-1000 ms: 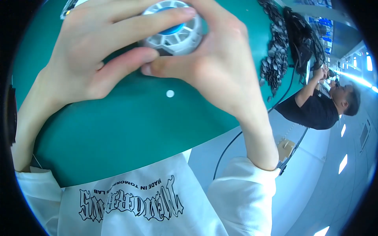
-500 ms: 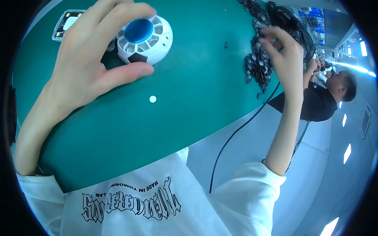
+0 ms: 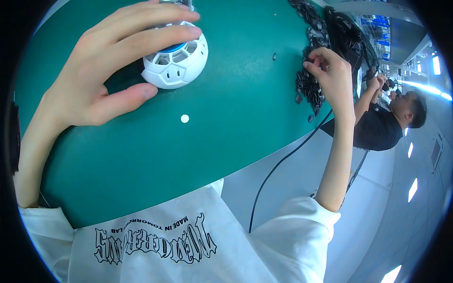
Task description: Assembling the components of small handheld electric fans on a production line.
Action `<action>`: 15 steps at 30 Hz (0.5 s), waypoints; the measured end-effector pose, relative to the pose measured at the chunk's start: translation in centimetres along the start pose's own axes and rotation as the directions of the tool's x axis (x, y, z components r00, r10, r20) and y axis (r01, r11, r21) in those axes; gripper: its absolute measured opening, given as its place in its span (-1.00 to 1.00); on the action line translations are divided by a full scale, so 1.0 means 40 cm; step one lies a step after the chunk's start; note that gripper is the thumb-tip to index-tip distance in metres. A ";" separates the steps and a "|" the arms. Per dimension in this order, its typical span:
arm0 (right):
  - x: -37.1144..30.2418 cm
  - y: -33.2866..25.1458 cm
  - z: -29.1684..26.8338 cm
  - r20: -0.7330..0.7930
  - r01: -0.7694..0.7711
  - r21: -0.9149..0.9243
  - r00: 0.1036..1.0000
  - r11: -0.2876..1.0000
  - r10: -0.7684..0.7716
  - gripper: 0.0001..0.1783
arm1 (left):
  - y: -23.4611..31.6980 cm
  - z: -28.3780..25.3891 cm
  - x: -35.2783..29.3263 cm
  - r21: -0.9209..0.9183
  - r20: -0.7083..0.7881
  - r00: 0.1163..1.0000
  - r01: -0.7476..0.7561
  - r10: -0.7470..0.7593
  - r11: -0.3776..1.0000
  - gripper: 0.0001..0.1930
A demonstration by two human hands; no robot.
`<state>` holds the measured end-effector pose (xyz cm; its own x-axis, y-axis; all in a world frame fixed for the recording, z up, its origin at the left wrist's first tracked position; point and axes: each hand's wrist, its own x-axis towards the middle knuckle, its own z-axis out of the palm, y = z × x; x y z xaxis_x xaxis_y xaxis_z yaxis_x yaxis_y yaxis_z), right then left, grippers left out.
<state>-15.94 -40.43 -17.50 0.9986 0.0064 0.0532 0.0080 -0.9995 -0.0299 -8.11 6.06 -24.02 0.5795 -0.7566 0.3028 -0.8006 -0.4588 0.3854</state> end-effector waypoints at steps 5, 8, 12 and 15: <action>-0.023 -0.081 -0.005 -0.139 0.244 0.015 0.961 0.970 -0.240 -0.80 | -0.137 0.011 -0.117 0.003 -0.039 0.999 0.025 -0.024 1.000 -0.41; -0.112 -0.220 -0.007 -0.346 0.509 -0.219 0.757 0.832 -0.554 -0.78 | -0.118 0.045 -0.167 0.000 -0.093 0.994 0.061 -0.061 0.998 -0.41; -0.187 -0.375 -0.037 -0.309 0.642 -0.194 0.677 0.741 -0.668 -0.60 | -0.032 0.040 -0.093 -0.009 -0.086 0.993 0.078 -0.079 0.997 -0.41; -0.181 -0.415 -0.030 -0.355 0.727 -0.127 0.602 0.675 -0.716 -0.54 | -0.024 0.023 -0.091 0.013 -0.058 0.994 0.092 -0.092 0.996 -0.41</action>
<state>-23.37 -23.91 -16.17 0.5763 0.7083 0.4077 0.7247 -0.6735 0.1457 -9.61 8.82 -26.30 0.6582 -0.6830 0.3166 -0.7455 -0.5328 0.4004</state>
